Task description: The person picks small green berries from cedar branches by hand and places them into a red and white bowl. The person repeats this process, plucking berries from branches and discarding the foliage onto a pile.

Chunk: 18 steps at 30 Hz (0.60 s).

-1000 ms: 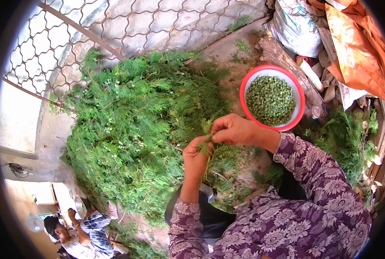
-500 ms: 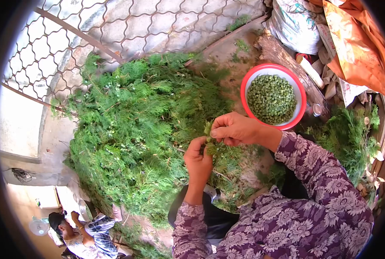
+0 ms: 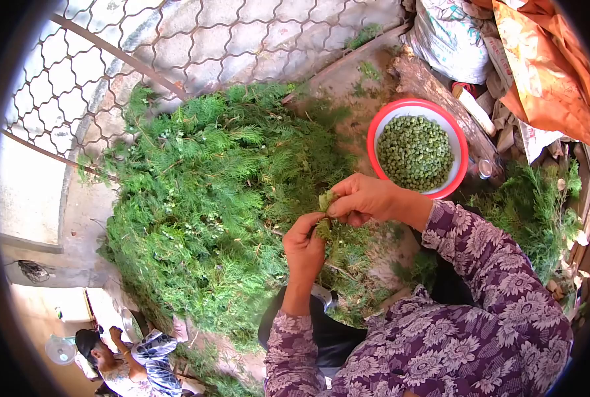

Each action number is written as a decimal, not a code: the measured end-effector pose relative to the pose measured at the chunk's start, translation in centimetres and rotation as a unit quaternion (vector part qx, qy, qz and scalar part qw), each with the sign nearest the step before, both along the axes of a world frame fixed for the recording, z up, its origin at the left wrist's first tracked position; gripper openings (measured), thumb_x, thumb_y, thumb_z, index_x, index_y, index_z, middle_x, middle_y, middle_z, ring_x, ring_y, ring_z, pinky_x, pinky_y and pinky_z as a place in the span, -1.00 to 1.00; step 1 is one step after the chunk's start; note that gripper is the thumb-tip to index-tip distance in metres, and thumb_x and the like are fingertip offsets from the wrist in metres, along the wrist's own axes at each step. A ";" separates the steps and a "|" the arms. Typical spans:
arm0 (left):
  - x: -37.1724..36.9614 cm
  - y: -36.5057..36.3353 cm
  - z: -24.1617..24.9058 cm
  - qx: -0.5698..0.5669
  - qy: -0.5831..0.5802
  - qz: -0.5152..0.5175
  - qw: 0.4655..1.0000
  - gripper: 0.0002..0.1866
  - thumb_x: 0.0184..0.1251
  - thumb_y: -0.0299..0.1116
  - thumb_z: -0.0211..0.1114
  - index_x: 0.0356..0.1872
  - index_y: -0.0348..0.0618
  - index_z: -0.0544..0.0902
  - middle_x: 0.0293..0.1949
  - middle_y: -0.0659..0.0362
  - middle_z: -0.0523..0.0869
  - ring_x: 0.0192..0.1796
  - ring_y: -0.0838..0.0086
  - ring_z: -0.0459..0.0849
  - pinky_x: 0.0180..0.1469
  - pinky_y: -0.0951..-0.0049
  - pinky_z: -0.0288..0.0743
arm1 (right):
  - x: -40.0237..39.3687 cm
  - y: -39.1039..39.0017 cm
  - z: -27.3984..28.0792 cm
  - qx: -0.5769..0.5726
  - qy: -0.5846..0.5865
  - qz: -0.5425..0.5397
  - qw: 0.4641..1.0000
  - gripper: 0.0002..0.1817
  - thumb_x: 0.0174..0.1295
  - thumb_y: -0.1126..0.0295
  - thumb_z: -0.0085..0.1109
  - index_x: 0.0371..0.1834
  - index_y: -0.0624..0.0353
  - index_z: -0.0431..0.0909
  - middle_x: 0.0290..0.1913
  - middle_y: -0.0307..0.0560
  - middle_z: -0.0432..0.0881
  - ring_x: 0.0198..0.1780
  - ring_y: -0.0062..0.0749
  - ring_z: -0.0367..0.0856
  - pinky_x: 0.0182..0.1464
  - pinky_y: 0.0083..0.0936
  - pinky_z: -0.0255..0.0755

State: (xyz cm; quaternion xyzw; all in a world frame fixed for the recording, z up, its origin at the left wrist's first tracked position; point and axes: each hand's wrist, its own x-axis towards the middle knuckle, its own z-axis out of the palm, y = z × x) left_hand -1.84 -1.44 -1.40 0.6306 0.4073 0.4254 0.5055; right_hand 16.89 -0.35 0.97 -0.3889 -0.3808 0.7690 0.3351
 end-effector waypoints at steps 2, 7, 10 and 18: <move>-0.6 0.1 -0.1 -0.048 -0.014 0.001 0.999 -0.90 0.15 -0.60 0.18 -0.31 -0.27 0.57 -0.36 0.27 0.60 -0.34 0.67 0.50 -0.30 0.67 0.37 | 0.3 -0.1 0.1 -0.030 0.043 0.007 0.999 -0.86 0.08 0.37 0.11 -0.35 0.20 0.50 -0.46 -0.21 0.54 -0.62 -0.65 0.44 -0.63 -0.77 0.20; -0.8 0.1 0.7 -0.111 -0.081 -0.001 0.991 -0.91 0.20 -0.57 0.16 -0.29 -0.24 0.58 -0.37 0.31 0.60 -0.36 0.73 0.48 -0.28 0.71 0.36 | 1.9 0.7 0.2 -0.041 0.227 -0.041 0.972 -0.90 0.11 0.41 0.07 -0.32 0.13 0.46 -0.32 -0.06 0.57 -0.56 -0.56 0.51 -0.69 -0.78 0.18; -0.3 0.0 1.1 -0.127 -0.119 -0.014 0.985 -0.87 0.21 -0.55 0.16 -0.21 -0.28 0.54 -0.41 0.32 0.60 -0.35 0.73 0.49 -0.31 0.72 0.38 | 3.3 1.5 -0.2 -0.011 0.236 -0.066 0.970 -0.92 0.17 0.37 0.08 -0.38 0.12 0.44 -0.40 -0.15 0.55 -0.59 -0.62 0.46 -0.70 -0.83 0.15; -0.3 -0.5 1.8 -0.179 -0.118 -0.075 0.974 -0.85 0.23 -0.48 0.17 -0.22 -0.31 0.48 -0.43 0.21 0.59 -0.44 0.57 0.60 -0.37 0.61 0.49 | 2.0 1.2 0.1 0.017 0.019 -0.037 0.999 -0.82 0.12 0.27 0.18 -0.32 0.13 0.53 -0.51 -0.32 0.51 -0.63 -0.75 0.36 -0.67 -0.82 0.12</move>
